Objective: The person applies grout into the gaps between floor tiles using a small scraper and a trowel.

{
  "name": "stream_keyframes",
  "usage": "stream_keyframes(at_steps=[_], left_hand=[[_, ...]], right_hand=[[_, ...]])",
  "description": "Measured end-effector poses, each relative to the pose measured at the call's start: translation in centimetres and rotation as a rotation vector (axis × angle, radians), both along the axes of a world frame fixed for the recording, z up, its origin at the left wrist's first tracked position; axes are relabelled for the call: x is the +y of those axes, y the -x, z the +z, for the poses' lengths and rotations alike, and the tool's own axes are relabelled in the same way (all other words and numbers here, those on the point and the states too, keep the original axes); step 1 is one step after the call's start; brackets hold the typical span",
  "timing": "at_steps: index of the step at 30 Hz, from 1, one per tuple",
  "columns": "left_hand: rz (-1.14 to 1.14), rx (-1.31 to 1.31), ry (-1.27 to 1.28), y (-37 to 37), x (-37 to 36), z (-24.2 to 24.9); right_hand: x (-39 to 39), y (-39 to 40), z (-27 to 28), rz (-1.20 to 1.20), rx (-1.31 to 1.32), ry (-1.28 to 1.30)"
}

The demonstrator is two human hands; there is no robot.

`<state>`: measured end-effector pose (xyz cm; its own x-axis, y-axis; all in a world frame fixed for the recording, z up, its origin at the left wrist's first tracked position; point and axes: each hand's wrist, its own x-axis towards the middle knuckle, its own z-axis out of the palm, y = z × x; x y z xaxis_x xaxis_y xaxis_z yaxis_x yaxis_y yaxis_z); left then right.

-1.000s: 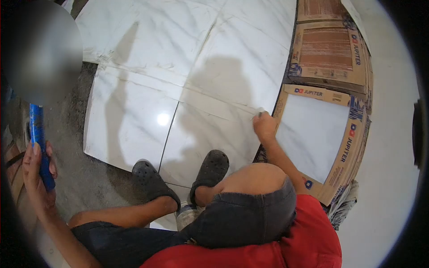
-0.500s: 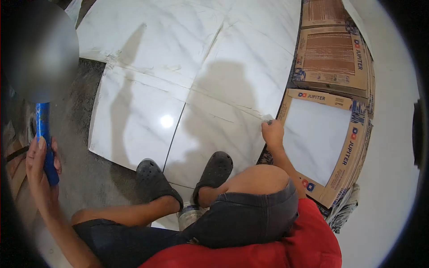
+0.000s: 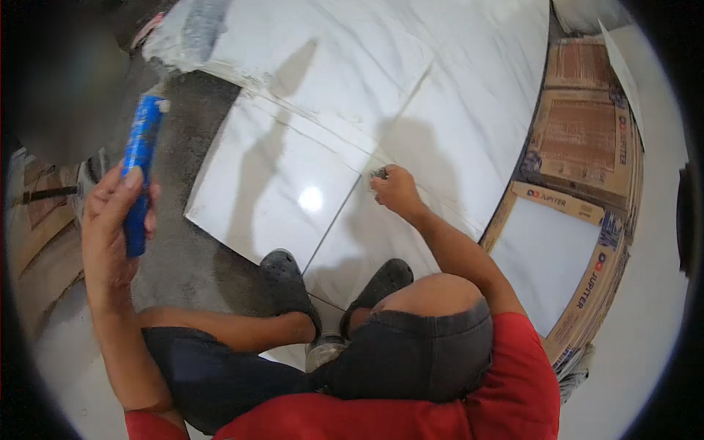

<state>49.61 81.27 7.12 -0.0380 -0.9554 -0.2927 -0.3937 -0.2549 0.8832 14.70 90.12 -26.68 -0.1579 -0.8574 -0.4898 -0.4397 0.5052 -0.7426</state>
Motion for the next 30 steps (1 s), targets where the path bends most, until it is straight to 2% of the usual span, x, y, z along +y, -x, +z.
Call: stream_keyframes(at_steps=[1, 3, 9, 12, 17, 19, 21, 23, 25, 27, 29, 30], left_hand=[[-0.003, -0.015, -0.015, 0.2, 0.2, 0.6], [-0.006, -0.014, 0.005, 0.1, 0.7, 1.9], [-0.025, 0.298, -0.109, -0.1, 4.6, 5.5], [0.006, 0.358, -0.194, 0.4, 7.9, 7.7], [-0.074, 0.386, -0.277, 0.4, 11.8, 10.1], [-0.194, 0.229, -0.218, -0.8, 12.1, 9.8], [-0.201, 0.287, -0.195, -1.1, 12.7, 9.4], [-0.175, 0.487, -0.34, -1.8, 12.7, 8.5], [-0.212, 0.602, -0.401, -2.4, 12.5, 8.2], [-0.275, 0.976, -0.686, -3.9, 12.0, 7.0], [-0.314, 1.025, -0.75, -4.6, 11.0, 5.6], [-0.371, 1.178, -0.806, -4.8, 10.5, 5.1]], right_hand=[[-0.8, 0.1, 1.1, 0.015, -0.007, 0.018], [-1.9, 1.8, 4.9, -0.17, -0.366, -0.112], [-3.8, 6.7, 15.4, -0.252, -0.531, -0.019], [-4.3, 6.3, 22.8, -0.254, -0.533, 0.08], [-2.6, 5.1, 31.7, -0.178, -0.544, 0.316], [-2.2, 3.7, 34.6, -0.053, -0.42, 0.394], [-2.1, 2.9, 36.2, -0.014, -0.39, 0.388], [-2.2, 1.8, 37.1, 0.009, -0.371, 0.391], [-2.6, 0.2, 37.4, -0.145, -0.514, 0.324], [-3.9, -1.4, 36.6, -0.282, -0.705, 0.336], [-6.0, -2.5, 34.9, -0.291, -0.934, 0.428], [-6.5, -3.5, 35.1, -0.294, -0.94, 0.442]])
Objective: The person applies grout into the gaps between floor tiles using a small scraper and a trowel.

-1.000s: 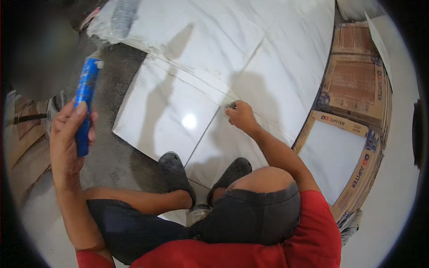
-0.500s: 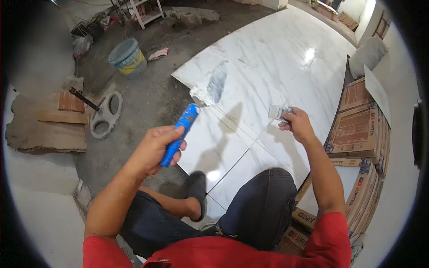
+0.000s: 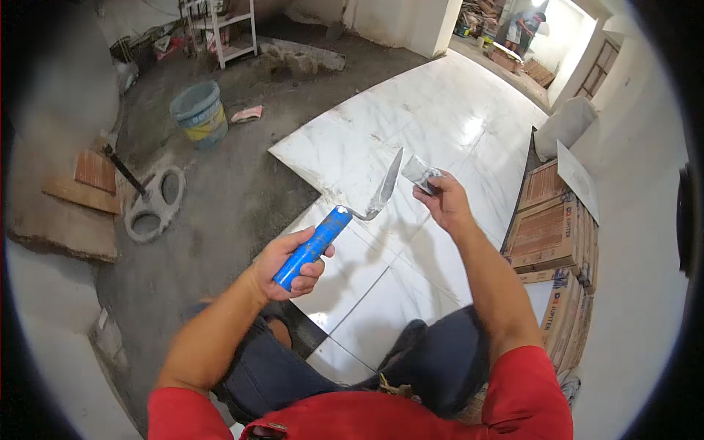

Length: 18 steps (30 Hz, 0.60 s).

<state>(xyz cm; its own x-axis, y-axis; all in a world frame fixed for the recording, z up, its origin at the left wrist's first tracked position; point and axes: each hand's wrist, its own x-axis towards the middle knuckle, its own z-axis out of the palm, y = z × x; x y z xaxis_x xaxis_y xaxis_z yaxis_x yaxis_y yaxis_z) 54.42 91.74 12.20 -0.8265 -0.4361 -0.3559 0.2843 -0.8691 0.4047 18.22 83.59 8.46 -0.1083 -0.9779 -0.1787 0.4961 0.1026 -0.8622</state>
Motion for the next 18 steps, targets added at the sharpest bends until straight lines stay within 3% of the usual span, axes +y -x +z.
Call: stream_keyframes(at_steps=[2, 6, 18], left_hand=[[-0.05, 0.195, -0.117, -0.2, -0.6, 0.0], [-0.061, 0.231, -0.094, 0.4, -1.2, 0.1], [-0.057, 0.381, -0.169, 4.1, -2.0, -0.2]], right_hand=[[-0.4, -2.2, 0.3, -0.114, -0.187, 0.108], [-0.7, -4.8, -0.2, -0.142, -0.184, 0.21], [0.1, -4.3, -2.3, -0.301, -0.193, 0.182]])
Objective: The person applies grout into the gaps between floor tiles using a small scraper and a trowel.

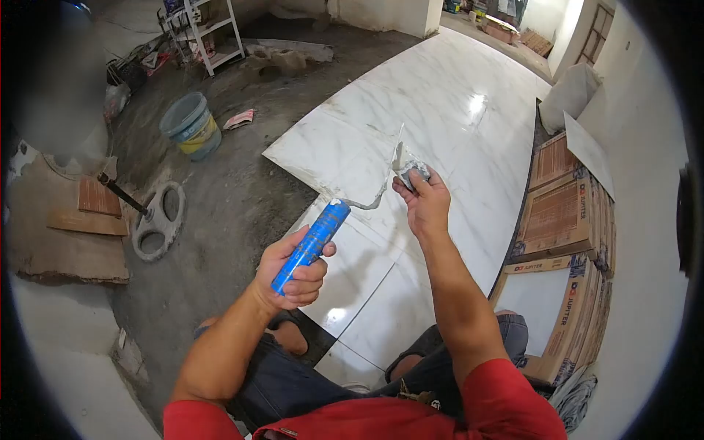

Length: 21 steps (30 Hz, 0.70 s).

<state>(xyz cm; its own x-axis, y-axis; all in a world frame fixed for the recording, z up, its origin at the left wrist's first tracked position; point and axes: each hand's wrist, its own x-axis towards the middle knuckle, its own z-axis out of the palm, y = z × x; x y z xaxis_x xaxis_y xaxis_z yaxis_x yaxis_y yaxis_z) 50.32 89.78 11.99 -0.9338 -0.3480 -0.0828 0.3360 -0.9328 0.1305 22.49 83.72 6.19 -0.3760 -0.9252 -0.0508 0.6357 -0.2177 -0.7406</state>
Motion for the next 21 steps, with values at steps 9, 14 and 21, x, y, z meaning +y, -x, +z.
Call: stream_keyframes(at_steps=[9, 14, 21], left_hand=[[-0.027, 0.057, -0.028, 1.9, -0.6, -1.6], [0.047, -0.15, -0.004, 2.6, -0.6, -0.9], [0.123, -0.252, 0.006, 1.4, -1.7, -1.3]], right_hand=[[-0.9, 3.6, 1.3, -0.063, 0.201, 0.074], [-0.4, 4.0, 0.6, 0.0, 0.512, 0.071], [1.9, 1.3, 0.1, 0.211, 0.533, 0.094]])
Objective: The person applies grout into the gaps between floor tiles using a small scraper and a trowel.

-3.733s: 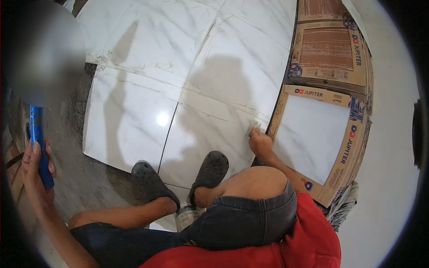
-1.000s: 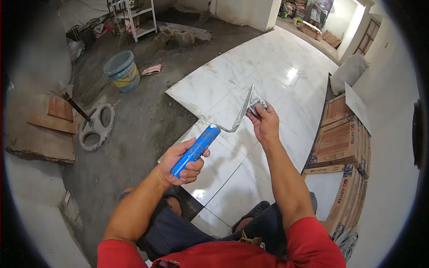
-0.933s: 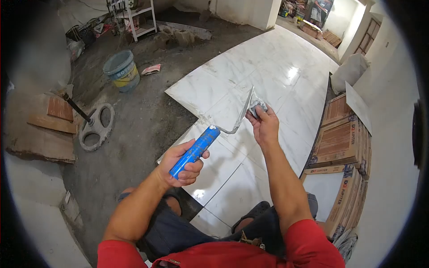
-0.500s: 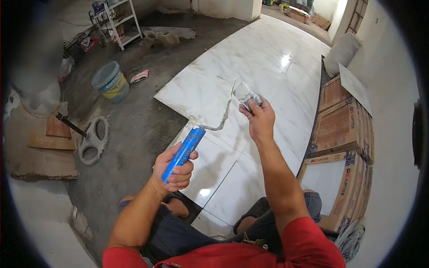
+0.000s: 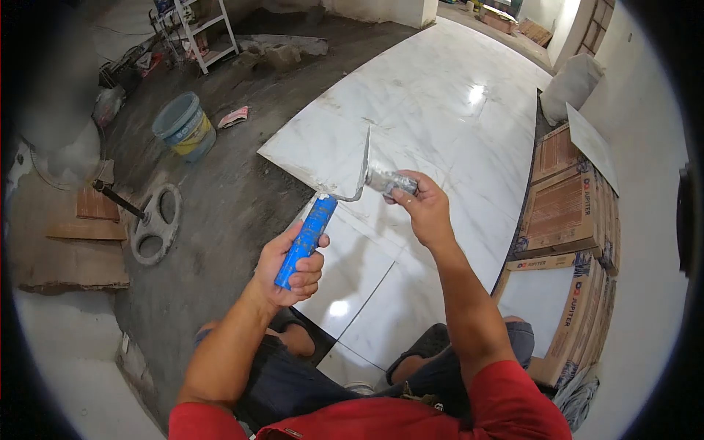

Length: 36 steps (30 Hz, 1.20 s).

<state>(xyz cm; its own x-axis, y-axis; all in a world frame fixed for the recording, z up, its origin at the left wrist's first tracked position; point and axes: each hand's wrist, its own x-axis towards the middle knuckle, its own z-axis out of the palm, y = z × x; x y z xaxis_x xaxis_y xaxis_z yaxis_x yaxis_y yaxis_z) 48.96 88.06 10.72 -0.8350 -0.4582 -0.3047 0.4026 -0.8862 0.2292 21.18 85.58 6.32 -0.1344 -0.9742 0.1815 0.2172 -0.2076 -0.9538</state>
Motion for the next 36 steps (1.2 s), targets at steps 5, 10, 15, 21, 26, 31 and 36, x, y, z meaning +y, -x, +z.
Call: stream_keyframes(at_steps=[5, 10, 15, 21, 26, 31, 36], left_hand=[[0.012, 0.341, -0.057, -1.2, 0.2, -0.1], [-0.03, 0.436, -0.034, -1.7, 0.7, -0.1], [-0.026, 0.472, -0.024, -1.6, 0.9, 0.0], [-0.005, 0.497, -0.002, -1.7, 0.5, -0.4], [0.041, 0.396, 0.014, -1.4, 0.6, -0.3], [0.102, 0.251, 0.008, -1.4, 0.0, -0.1], [0.304, 0.074, 0.143, -2.2, -0.3, 2.0]], right_hand=[[-2.7, 2.3, -0.5, -0.135, 0.017, 0.077], [-6.9, 2.9, 2.5, -0.163, 0.221, 0.188], [-6.6, 1.6, 3.6, -0.12, 0.307, 0.184], [-3.1, -0.3, 1.4, -0.003, 0.252, 0.083], [-1.5, -1.1, 0.8, 0.045, 0.309, 0.015], [-0.9, -1.1, -0.2, 0.145, 0.3, -0.031], [-1.3, 2.6, -7.9, 0.33, 0.343, -0.371]])
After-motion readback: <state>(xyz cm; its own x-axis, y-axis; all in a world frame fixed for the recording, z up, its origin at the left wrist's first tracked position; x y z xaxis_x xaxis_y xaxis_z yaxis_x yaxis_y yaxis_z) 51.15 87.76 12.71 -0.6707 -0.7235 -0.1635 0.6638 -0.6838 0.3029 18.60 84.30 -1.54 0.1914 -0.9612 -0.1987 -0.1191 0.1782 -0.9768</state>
